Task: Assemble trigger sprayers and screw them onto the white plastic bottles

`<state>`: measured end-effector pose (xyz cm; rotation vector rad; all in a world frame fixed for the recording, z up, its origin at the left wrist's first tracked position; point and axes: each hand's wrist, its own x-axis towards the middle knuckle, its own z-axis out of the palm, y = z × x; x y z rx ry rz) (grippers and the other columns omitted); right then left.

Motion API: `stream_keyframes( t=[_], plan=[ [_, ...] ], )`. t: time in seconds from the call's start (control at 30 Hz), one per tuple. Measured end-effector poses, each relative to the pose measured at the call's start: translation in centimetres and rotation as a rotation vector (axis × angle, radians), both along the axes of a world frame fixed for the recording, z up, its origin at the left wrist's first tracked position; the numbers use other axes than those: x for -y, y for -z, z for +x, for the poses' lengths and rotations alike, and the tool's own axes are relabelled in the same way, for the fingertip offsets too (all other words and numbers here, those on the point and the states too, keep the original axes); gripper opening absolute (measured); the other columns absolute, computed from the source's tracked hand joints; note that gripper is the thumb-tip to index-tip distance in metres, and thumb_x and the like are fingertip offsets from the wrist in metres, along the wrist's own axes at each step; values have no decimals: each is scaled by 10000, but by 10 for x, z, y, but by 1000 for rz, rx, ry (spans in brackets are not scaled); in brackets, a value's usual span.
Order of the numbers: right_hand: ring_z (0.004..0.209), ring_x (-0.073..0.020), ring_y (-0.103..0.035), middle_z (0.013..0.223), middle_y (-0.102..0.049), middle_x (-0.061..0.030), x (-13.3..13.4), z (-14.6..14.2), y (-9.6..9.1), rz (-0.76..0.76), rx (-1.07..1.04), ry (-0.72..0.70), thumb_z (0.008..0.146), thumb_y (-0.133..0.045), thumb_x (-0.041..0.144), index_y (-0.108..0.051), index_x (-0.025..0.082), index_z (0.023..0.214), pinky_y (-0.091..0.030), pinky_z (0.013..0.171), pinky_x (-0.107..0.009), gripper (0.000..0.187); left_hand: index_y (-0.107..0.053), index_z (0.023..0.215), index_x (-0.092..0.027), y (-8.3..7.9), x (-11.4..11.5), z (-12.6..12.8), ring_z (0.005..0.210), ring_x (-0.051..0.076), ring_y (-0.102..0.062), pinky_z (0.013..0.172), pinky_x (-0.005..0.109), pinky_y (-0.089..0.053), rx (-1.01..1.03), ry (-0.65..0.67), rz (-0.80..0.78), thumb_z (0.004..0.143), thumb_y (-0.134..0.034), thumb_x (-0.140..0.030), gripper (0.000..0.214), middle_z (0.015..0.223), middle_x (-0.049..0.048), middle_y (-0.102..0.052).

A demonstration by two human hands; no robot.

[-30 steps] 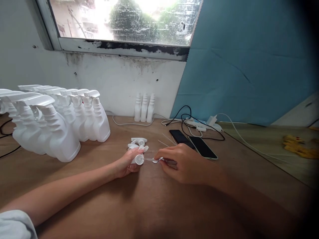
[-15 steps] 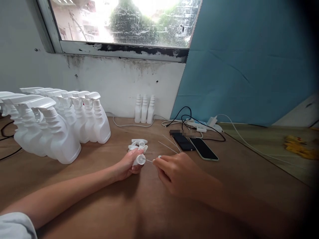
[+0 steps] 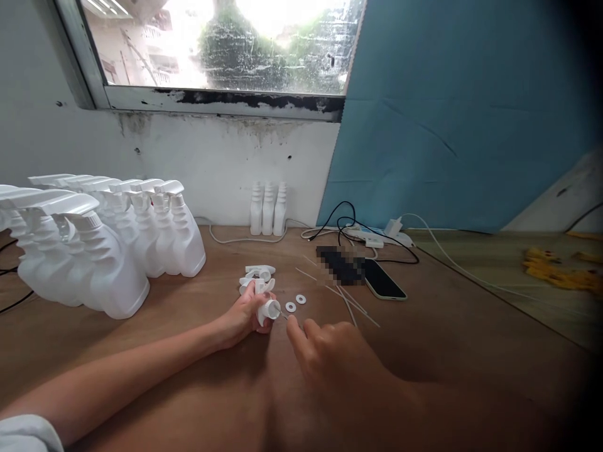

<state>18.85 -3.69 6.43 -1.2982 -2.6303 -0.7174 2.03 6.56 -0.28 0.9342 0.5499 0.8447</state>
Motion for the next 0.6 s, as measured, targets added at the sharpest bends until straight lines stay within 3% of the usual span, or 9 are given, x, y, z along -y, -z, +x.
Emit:
stream_keyframes(
  t=[0.07,0.17,0.3,0.43,0.6],
  plan=[
    [438,-132,-462,608,-539,-31,-1,-3,4,44,21,-11,665,-545,45,-564,108,930,-82,459,-302,273,-341,929,-232,0,-1,0,489,75,-494,450,187,-323,3,6,-33,772,-656,-301,358,815,-45,-540],
    [477,-147,-480,641,-553,-31,-5,-5,11,80,-47,-22,637,-514,4,-547,130,894,-106,476,-299,287,-360,939,-221,-1,-3,-1,513,78,-506,490,204,-359,9,5,-63,765,-640,-274,334,802,-42,-541],
    [476,-129,-418,655,-539,-11,-15,-3,16,6,-170,-61,662,-493,1,-517,160,818,-123,479,-285,224,-415,925,-197,-1,-4,-5,535,74,-493,517,199,-362,37,-4,-80,765,-636,-299,291,732,-41,-522],
    [471,-112,-367,655,-538,1,-28,1,11,-92,-240,-120,791,-471,53,-508,161,765,-141,483,-281,118,-461,825,-167,-2,-7,-9,457,58,-371,447,172,-252,62,26,-79,768,-595,-304,199,559,-46,-447],
    [474,-101,-327,605,-510,14,-37,6,3,-99,-298,-156,868,-454,112,-532,157,734,-160,507,-278,161,-479,773,-160,-1,-11,-11,405,48,-228,407,171,-135,77,78,-74,769,-573,-290,160,457,-62,-353]
  ],
)
